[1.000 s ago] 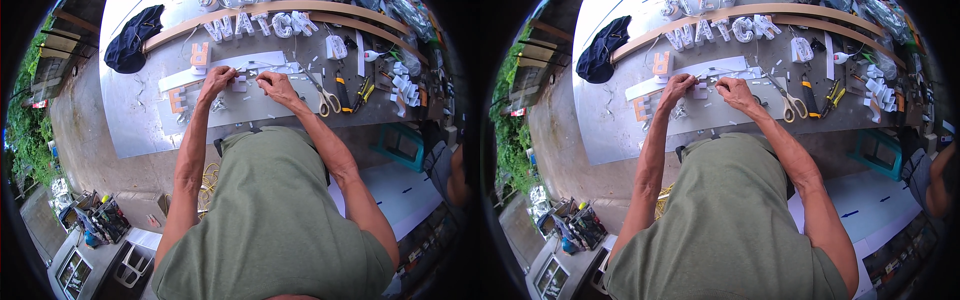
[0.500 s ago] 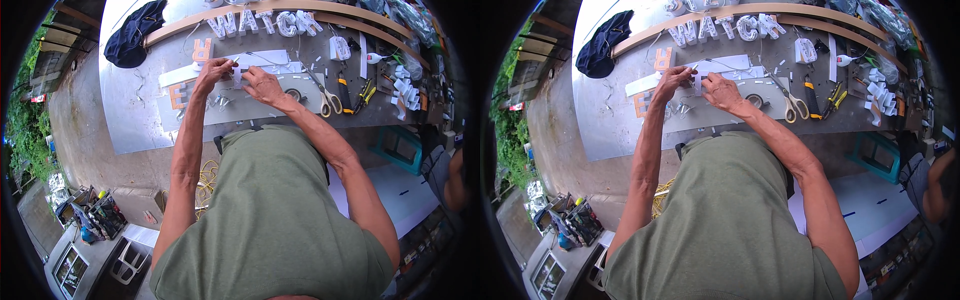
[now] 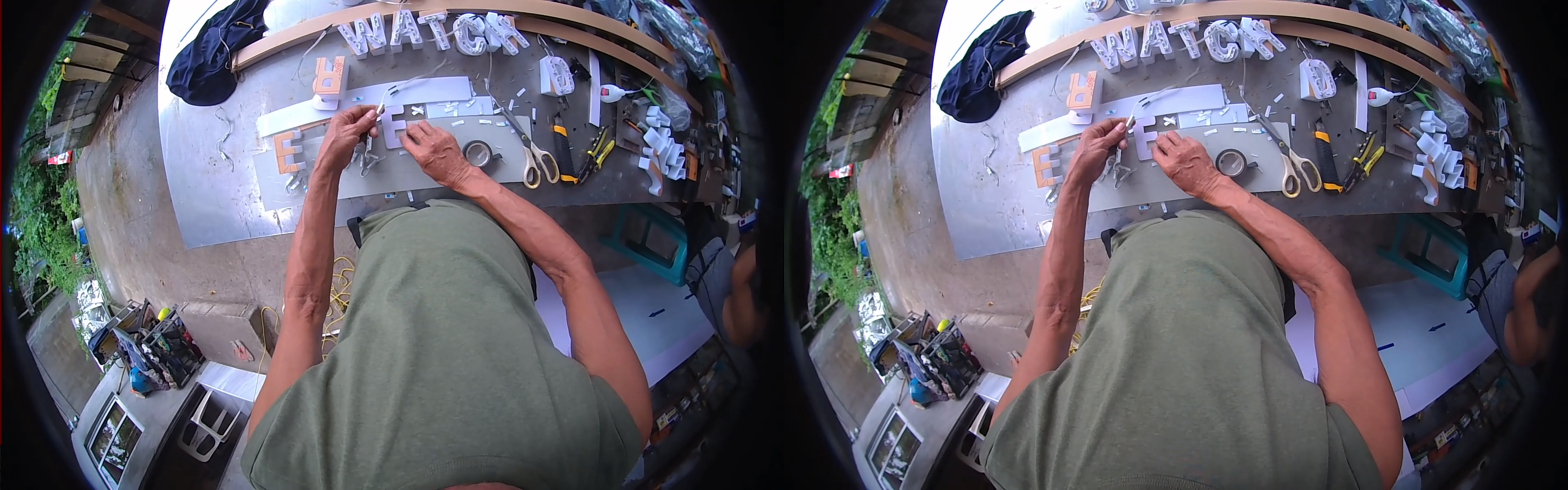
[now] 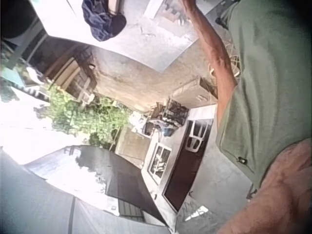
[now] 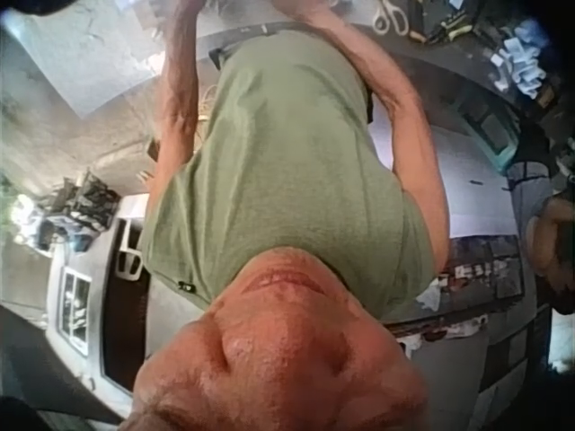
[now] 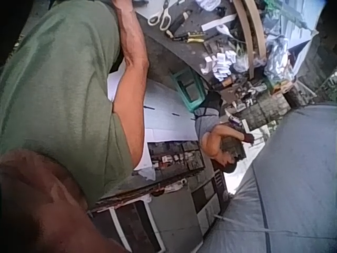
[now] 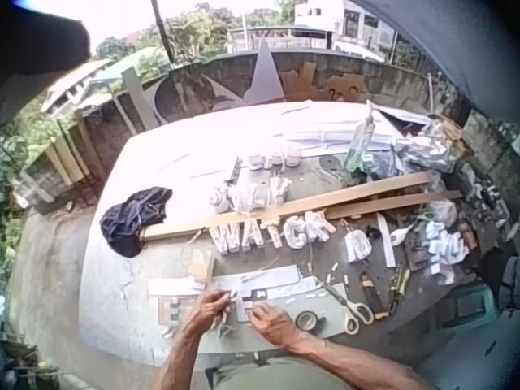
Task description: Wiring and taping together component letters for an illuminated sign.
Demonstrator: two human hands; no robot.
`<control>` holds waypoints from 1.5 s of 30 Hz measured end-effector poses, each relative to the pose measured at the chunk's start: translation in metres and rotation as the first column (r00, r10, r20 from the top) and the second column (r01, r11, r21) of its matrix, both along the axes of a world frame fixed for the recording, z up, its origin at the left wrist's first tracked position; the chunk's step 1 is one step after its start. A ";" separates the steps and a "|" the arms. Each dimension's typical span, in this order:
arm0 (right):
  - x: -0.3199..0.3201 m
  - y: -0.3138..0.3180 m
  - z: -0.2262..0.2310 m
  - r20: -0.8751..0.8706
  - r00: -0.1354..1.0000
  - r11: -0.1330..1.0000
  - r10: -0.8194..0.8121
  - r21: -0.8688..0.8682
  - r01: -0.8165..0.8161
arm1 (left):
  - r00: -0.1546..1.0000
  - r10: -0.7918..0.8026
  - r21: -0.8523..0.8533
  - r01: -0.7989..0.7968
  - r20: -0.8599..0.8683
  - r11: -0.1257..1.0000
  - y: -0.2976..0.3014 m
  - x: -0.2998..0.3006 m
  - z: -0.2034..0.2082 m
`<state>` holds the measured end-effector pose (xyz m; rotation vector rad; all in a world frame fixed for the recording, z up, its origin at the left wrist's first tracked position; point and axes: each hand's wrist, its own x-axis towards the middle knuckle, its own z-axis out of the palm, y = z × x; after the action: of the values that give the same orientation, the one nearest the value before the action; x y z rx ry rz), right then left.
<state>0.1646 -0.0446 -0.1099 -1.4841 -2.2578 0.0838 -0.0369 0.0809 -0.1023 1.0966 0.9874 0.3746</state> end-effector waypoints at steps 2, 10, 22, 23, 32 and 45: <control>0.003 -0.005 0.002 0.047 0.999 1.000 0.014 0.026 -0.016 | 1.000 -0.008 -0.025 0.008 0.013 1.000 -0.007 0.000 0.002; 0.019 -0.035 0.020 -0.132 0.991 0.990 0.029 -0.134 -0.047 | 0.996 0.050 -0.059 -0.046 0.075 0.997 -0.052 0.003 0.018; 0.019 -0.016 0.061 -0.671 0.329 0.634 -0.665 -0.739 -0.227 | 0.995 0.084 0.056 -0.087 0.059 0.995 -0.081 0.018 0.049; 0.017 -0.015 0.060 -0.690 0.277 0.646 -0.668 -0.723 -0.244 | 0.994 0.086 0.055 -0.089 0.062 0.994 -0.083 0.019 0.051; 0.018 -0.016 0.053 -0.735 0.261 0.690 -0.626 -0.678 -0.252 | 0.977 0.156 -0.012 -0.156 0.146 0.988 -0.098 0.027 0.052; 0.014 -0.022 0.060 -0.655 0.342 0.640 -0.674 -0.749 -0.172 | 0.973 0.173 -0.019 -0.172 0.151 0.985 -0.102 0.023 0.046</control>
<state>0.1789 -0.0665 -0.0501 -1.5082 -0.9232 1.4980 -0.0138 -0.0209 -0.0565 0.9644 0.9499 0.5878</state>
